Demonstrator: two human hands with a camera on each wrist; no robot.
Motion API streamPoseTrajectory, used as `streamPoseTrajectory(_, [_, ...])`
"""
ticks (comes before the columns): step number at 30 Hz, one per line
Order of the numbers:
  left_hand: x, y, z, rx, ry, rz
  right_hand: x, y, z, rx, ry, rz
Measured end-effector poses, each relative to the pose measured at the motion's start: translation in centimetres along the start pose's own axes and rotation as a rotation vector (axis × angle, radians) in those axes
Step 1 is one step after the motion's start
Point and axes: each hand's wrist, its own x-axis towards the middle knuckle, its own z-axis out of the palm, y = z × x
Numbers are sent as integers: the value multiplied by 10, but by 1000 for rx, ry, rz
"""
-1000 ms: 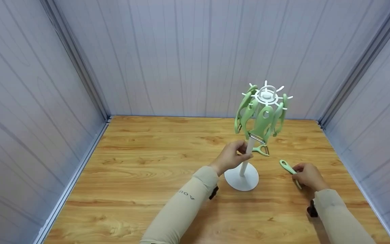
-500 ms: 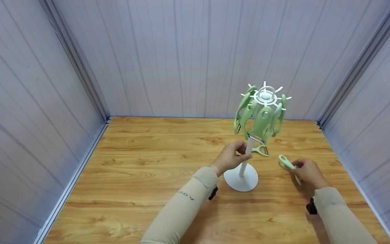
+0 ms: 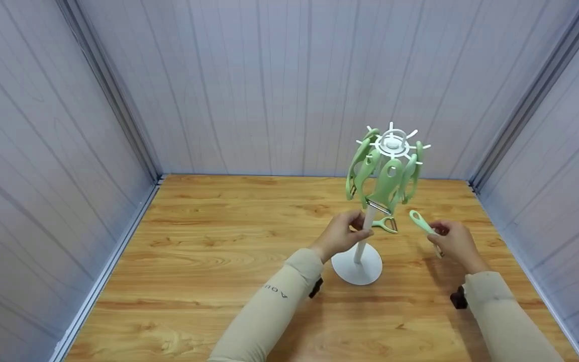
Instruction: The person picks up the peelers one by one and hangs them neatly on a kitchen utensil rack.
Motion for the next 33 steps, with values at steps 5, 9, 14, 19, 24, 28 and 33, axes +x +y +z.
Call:
streamPoseTrajectory(5, [1, -1, 0, 13, 4, 20, 5, -15, -3, 11, 24, -5])
streamPoseTrajectory(9, [2, -2, 1, 5, 7, 29, 7, -28, -6, 16, 70, -44])
streamPoseTrajectory(14, [2, -1, 2, -7, 10, 31, 7, -48, -8, 17, 127, -93])
streamPoseTrajectory(19, [1, -1, 2, -1, 8, 27, 5, -62, -12, 30, 177, -124])
streamPoseTrajectory(24, [0, -1, 1, -2, 8, 11, 3, -72, -15, 49, 237, -165])
streamPoseTrajectory(28, [0, 0, 1, 3, 4, 2, 2, -80, -16, 71, 279, -199])
streamPoseTrajectory(33, [0, -1, 1, -2, 3, 1, 1, -90, -19, 134, 308, -231])
